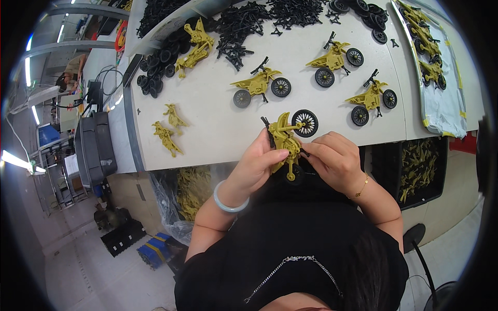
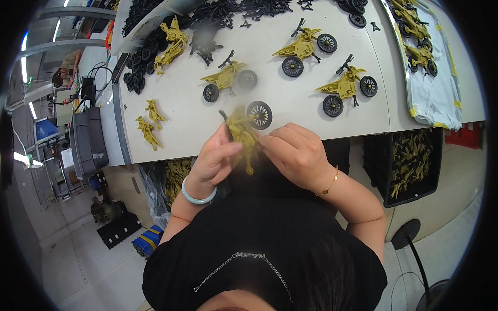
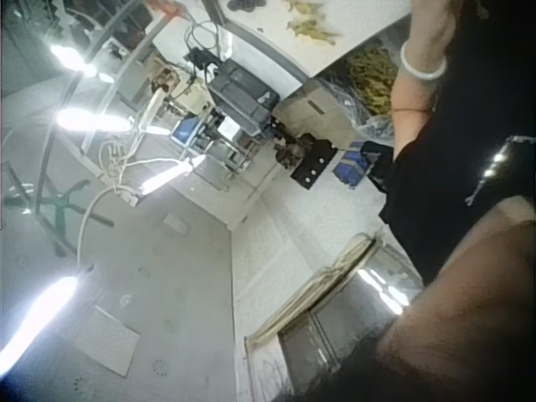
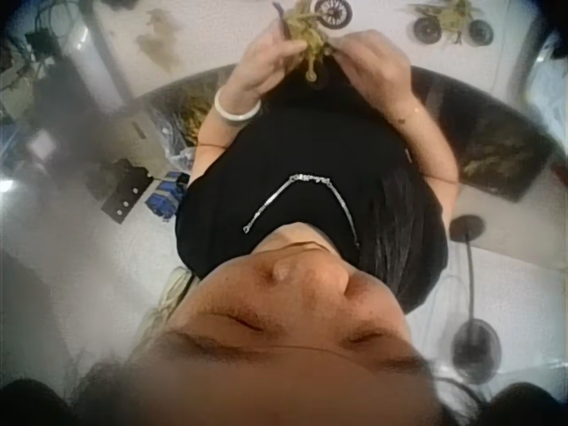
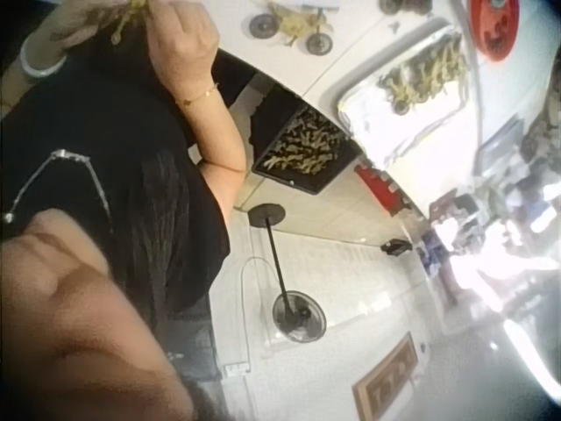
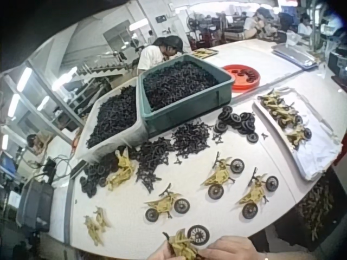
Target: The person assembles toy motorcycles by arranging body halves on the table, fitting wheels and small parts into the frames, pressing the body halves together, and placing the finished motorcycles onto a tray.
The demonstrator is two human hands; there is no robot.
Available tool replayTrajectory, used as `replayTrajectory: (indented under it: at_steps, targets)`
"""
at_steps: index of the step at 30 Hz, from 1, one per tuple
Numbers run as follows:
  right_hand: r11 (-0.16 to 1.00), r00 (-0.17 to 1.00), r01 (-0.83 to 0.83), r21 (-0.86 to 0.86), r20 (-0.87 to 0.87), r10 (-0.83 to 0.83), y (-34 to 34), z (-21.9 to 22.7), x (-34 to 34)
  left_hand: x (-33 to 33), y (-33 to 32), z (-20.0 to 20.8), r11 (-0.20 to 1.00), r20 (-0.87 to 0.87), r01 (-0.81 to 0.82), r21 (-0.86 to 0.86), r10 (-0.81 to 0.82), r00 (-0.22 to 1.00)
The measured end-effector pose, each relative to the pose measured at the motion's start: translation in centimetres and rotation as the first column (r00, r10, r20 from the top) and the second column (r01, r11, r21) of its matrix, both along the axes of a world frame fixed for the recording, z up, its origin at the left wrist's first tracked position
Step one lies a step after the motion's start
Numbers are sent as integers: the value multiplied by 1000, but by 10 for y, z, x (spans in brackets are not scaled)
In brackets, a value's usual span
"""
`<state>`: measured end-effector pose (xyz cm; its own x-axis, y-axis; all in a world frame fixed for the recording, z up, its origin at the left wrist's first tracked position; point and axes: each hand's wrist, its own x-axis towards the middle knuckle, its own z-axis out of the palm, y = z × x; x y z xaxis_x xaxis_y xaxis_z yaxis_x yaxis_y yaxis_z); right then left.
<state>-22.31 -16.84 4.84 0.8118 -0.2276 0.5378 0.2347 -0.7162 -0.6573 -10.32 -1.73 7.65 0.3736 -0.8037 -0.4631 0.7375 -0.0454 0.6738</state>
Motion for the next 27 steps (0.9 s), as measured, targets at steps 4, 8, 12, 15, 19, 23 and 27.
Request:
replayTrajectory:
  at_steps: [4, 8, 12, 15, 19, 23, 27]
  targets:
    - [999, 999, 34, -2, 20, -34, 3, 6, 3, -1, 2, -7, 1000, 49, -3, 16, 2, 999]
    - [1000, 999, 21, -20, 46, -20, 3, 3, 1, -1, 4, -11, 1000, 32, -13, 15, 12, 999]
    - [992, 999, 24, 128, -27, -21, 6, 1, -2, -1, 2, -10, 1000, 46, 4, -6, -4, 999]
    - [997, 998, 30, 65, 46, -33, 7, -5, -3, 0, -1, -7, 999, 29, 25, -25, -25, 999]
    - [1000, 994, -18, 2, 108, 17, 2, -5, -3, 1, 0, -15, 995, -36, 72, -70, -74, 997]
    - [980, 997, -82, 180, 26, 78, 0, -5, -2, 0, 2, -25, 996, -12, 50, -69, -50, 999]
    - [999, 997, 18, 49, 73, -22, -6, 3, -6, 2, 2, -22, 999, 75, 42, 1, -42, 996]
